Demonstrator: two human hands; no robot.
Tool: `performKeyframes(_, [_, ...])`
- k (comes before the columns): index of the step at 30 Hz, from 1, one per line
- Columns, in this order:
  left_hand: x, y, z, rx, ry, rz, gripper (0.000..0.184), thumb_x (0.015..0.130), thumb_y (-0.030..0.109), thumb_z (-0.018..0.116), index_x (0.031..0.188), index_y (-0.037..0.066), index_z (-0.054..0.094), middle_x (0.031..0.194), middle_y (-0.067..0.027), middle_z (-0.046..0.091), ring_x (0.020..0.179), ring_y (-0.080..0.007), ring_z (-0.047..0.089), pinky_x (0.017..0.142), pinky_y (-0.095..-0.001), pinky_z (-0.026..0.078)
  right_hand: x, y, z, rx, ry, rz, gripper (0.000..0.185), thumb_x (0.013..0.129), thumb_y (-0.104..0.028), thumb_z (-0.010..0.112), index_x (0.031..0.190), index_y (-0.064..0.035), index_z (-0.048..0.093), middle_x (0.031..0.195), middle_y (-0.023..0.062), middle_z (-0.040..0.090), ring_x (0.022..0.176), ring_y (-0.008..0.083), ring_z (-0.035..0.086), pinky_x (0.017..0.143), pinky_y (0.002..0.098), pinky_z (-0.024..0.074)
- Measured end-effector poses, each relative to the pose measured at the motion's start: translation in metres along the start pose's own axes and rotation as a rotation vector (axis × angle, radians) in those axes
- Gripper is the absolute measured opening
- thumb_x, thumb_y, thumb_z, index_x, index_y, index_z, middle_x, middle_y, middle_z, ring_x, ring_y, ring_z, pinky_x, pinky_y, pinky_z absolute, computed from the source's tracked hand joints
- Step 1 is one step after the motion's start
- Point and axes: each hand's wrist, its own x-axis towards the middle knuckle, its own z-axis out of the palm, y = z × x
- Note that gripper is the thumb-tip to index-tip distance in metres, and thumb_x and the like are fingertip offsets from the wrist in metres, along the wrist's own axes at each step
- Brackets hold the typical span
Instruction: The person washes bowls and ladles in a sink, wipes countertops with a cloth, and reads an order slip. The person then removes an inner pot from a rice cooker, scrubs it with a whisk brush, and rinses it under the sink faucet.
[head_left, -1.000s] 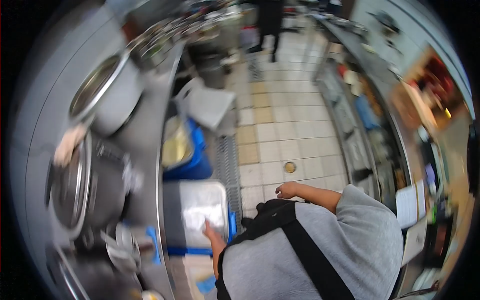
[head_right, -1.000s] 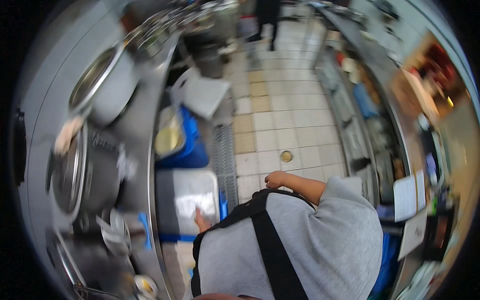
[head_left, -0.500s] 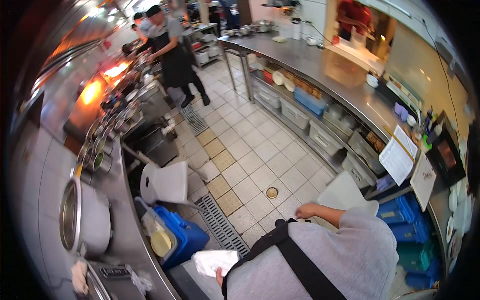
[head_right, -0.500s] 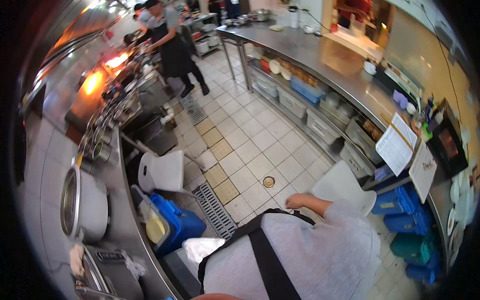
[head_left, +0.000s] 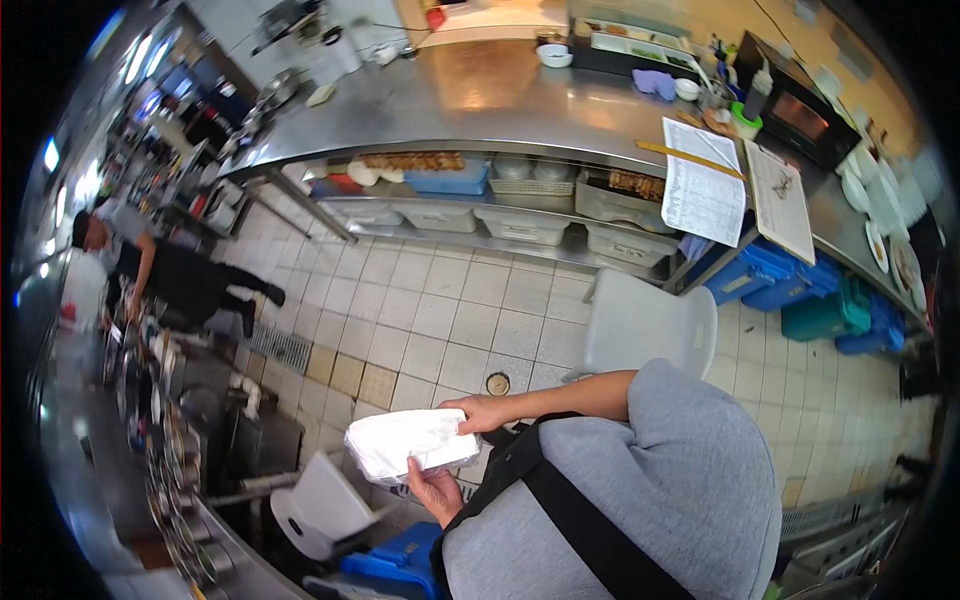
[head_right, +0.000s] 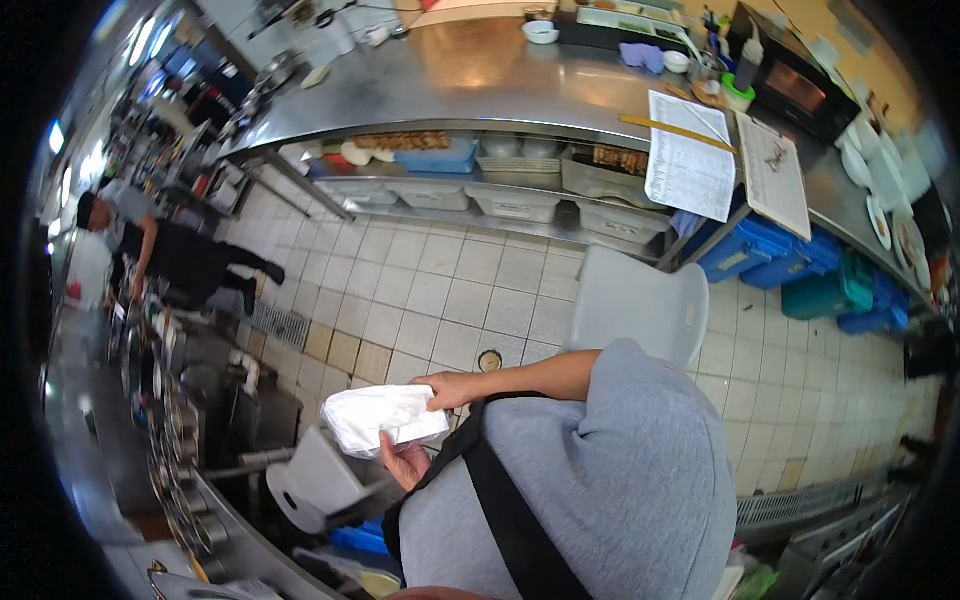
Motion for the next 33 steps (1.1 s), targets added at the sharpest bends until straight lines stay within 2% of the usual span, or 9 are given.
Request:
performKeyframes(4, [0.094,0.001,-0.014,0.239,0.035,-0.090,0.045,0.084,0.010,0.056,0.125,0.000,0.040,0.112,-0.0126,0.054,0.097,-0.0244,0.055,0.081,-0.0386,0.047,0.018,-0.015,-0.053,-0.192,-0.031,0.105,0.056,0.077,-0.017,0.056,0.129,-0.0092,0.038,0.107,0.0152,0.059,0.096,0.0268,0.058,0.082,0.0360,0.0461])
performKeyframes(9, [0.189,0.000,0.021,0.600,-0.030,-0.404,0.087,0.075,0.014,0.068,0.142,0.011,0.013,0.129,-0.0112,0.038,0.115,-0.0200,0.042,0.087,-0.0421,0.039,0.035,0.033,-0.111,-0.145,0.475,0.206,0.049,0.075,-0.012,0.055,0.123,-0.0074,0.042,0.101,0.0152,0.059,0.089,0.0259,0.060,0.076,0.0359,0.0483])
performKeyframes(12, [0.241,-0.008,0.055,0.791,-0.080,-0.341,0.083,0.076,0.013,0.067,0.141,0.011,0.015,0.127,-0.0109,0.040,0.109,-0.0197,0.044,0.085,-0.0412,0.040,0.008,0.063,-0.159,0.002,0.772,0.270,0.049,0.073,-0.010,0.055,0.120,-0.0059,0.043,0.095,0.0120,0.060,0.078,0.0214,0.060,0.063,0.0328,0.0508])
performKeyframes(15, [0.288,-0.027,0.112,0.963,-0.298,-0.296,0.060,0.079,0.011,0.062,0.132,0.011,0.033,0.117,-0.0078,0.046,0.101,-0.0176,0.048,0.080,-0.0355,0.043,-0.035,0.078,-0.208,0.223,0.973,0.420,0.048,0.074,-0.008,0.055,0.121,-0.0068,0.044,0.091,0.0082,0.059,0.070,0.0155,0.058,0.052,0.0280,0.0483])
performKeyframes(17, [0.322,-0.048,0.151,1.107,-0.507,-0.207,0.043,0.081,0.010,0.059,0.122,0.010,0.047,0.114,-0.0056,0.049,0.100,-0.0160,0.050,0.080,-0.0327,0.044,-0.058,0.098,-0.240,0.317,1.105,0.428,0.048,0.076,-0.006,0.055,0.122,-0.0082,0.044,0.089,0.0058,0.059,0.067,0.0130,0.057,0.049,0.0263,0.0463])
performKeyframes(20, [0.358,-0.090,0.243,1.400,-0.849,0.102,0.045,0.079,0.010,0.061,0.121,0.007,0.047,0.118,-0.0076,0.050,0.103,-0.0211,0.050,0.080,-0.0322,0.044,-0.080,0.113,-0.304,0.434,1.264,0.359,0.048,0.078,-0.006,0.057,0.124,-0.0094,0.043,0.088,0.0032,0.059,0.066,0.0118,0.056,0.050,0.0256,0.0456])
performKeyframes(23, [0.381,-0.142,0.350,1.545,-1.260,0.639,0.047,0.076,0.015,0.065,0.119,0.007,0.048,0.121,-0.0110,0.048,0.108,-0.0300,0.049,0.089,-0.0397,0.040,-0.088,0.123,-0.379,0.525,1.416,0.274,0.046,0.079,-0.008,0.058,0.124,-0.0110,0.045,0.091,0.0029,0.060,0.070,0.0128,0.058,0.054,0.0269,0.0478])
performKeyframes(28, [0.431,-0.231,0.504,1.788,-1.844,1.069,0.076,0.064,0.031,0.075,0.129,0.011,0.040,0.135,-0.0136,0.035,0.125,-0.0328,0.032,0.101,-0.0492,0.028,-0.113,0.187,-0.495,0.585,1.477,0.105,0.036,0.083,-0.011,0.057,0.118,-0.0084,0.048,0.094,0.0038,0.060,0.075,0.0143,0.059,0.057,0.0284,0.0491])
performKeyframes(33, [0.484,-0.271,0.539,1.955,-1.954,0.952,0.098,0.056,0.057,0.072,0.135,0.014,0.033,0.143,-0.0128,0.023,0.132,-0.0308,0.021,0.106,-0.0503,0.017,-0.145,0.261,-0.556,0.756,1.628,0.059,0.033,0.084,-0.011,0.057,0.115,-0.0070,0.049,0.092,0.0038,0.060,0.073,0.0145,0.059,0.056,0.0279,0.0487])
